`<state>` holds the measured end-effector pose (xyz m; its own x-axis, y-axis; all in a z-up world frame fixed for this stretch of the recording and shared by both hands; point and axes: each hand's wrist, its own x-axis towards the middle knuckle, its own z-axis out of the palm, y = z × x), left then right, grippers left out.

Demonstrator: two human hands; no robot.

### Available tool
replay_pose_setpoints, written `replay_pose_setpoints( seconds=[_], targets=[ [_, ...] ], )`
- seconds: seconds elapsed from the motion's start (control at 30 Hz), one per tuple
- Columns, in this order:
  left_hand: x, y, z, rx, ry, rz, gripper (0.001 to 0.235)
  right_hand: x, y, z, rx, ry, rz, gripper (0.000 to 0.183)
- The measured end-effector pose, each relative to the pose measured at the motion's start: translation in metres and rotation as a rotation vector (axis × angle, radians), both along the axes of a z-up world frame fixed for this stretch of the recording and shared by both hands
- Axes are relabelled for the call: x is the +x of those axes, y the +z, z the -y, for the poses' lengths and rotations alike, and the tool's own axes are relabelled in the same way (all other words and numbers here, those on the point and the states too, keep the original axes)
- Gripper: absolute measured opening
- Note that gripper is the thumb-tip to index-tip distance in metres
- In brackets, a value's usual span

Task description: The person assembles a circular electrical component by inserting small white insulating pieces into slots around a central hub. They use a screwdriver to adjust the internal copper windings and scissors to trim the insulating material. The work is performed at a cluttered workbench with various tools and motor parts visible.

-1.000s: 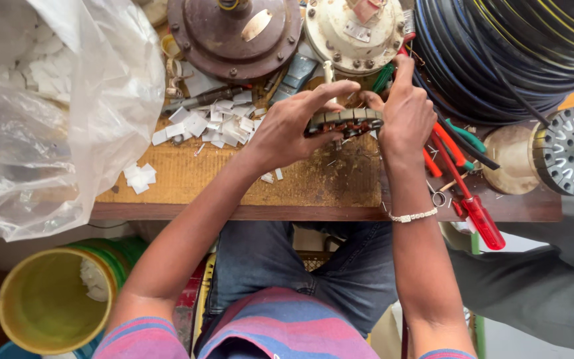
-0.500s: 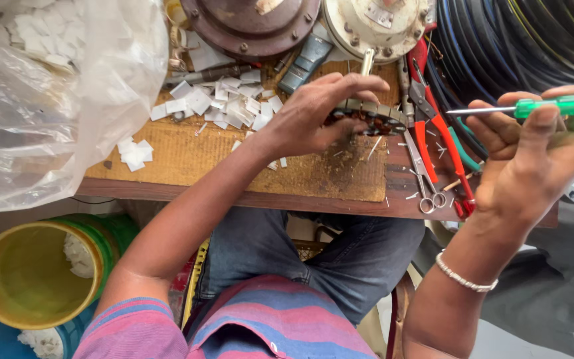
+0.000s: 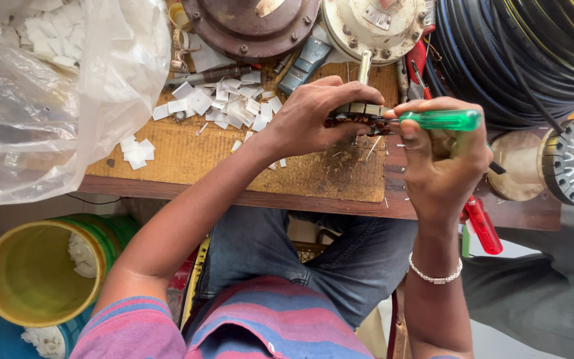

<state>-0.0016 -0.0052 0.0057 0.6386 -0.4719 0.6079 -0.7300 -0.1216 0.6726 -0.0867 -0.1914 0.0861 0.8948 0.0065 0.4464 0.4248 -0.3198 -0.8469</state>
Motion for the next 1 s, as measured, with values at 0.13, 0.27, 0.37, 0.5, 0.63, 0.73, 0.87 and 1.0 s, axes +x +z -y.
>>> replay_pose_setpoints(
  seconds=[0.13, 0.27, 0.37, 0.5, 0.63, 0.73, 0.87, 1.0],
  targets=[
    [-0.004, 0.001, 0.0, 0.022, 0.016, -0.013, 0.041, 0.006, -0.006, 0.006, -0.05, 0.058, 0.043, 0.042],
    [-0.009, 0.001, 0.007, 0.047, 0.08, 0.023, 0.039, 0.008, -0.022, 0.019, -0.131, 0.085, 0.126, 0.04],
    [-0.01, -0.003, 0.012, 0.065, 0.124, -0.01, 0.033, 0.008, -0.037, 0.03, -0.163, 0.075, 0.178, 0.037],
    [-0.007, -0.006, 0.016, 0.108, 0.123, -0.087, 0.03, 0.012, -0.042, 0.037, -0.158, 0.049, 0.195, 0.037],
    [-0.006, 0.002, 0.017, 0.114, 0.145, -0.126, 0.03, 0.026, -0.013, 0.042, -0.005, -0.006, 0.294, 0.024],
    [-0.012, 0.003, 0.01, 0.051, 0.139, -0.131, 0.029, 0.037, 0.01, 0.06, 0.004, -0.053, -0.002, 0.019],
    [-0.013, 0.005, 0.009, -0.042, 0.103, -0.068, 0.032, 0.075, -0.009, 0.08, -0.201, -0.075, -0.353, 0.025],
    [-0.018, 0.003, 0.001, -0.023, 0.103, -0.333, 0.033, 0.087, -0.043, 0.095, -0.03, -0.199, -0.061, 0.021]
  ],
)
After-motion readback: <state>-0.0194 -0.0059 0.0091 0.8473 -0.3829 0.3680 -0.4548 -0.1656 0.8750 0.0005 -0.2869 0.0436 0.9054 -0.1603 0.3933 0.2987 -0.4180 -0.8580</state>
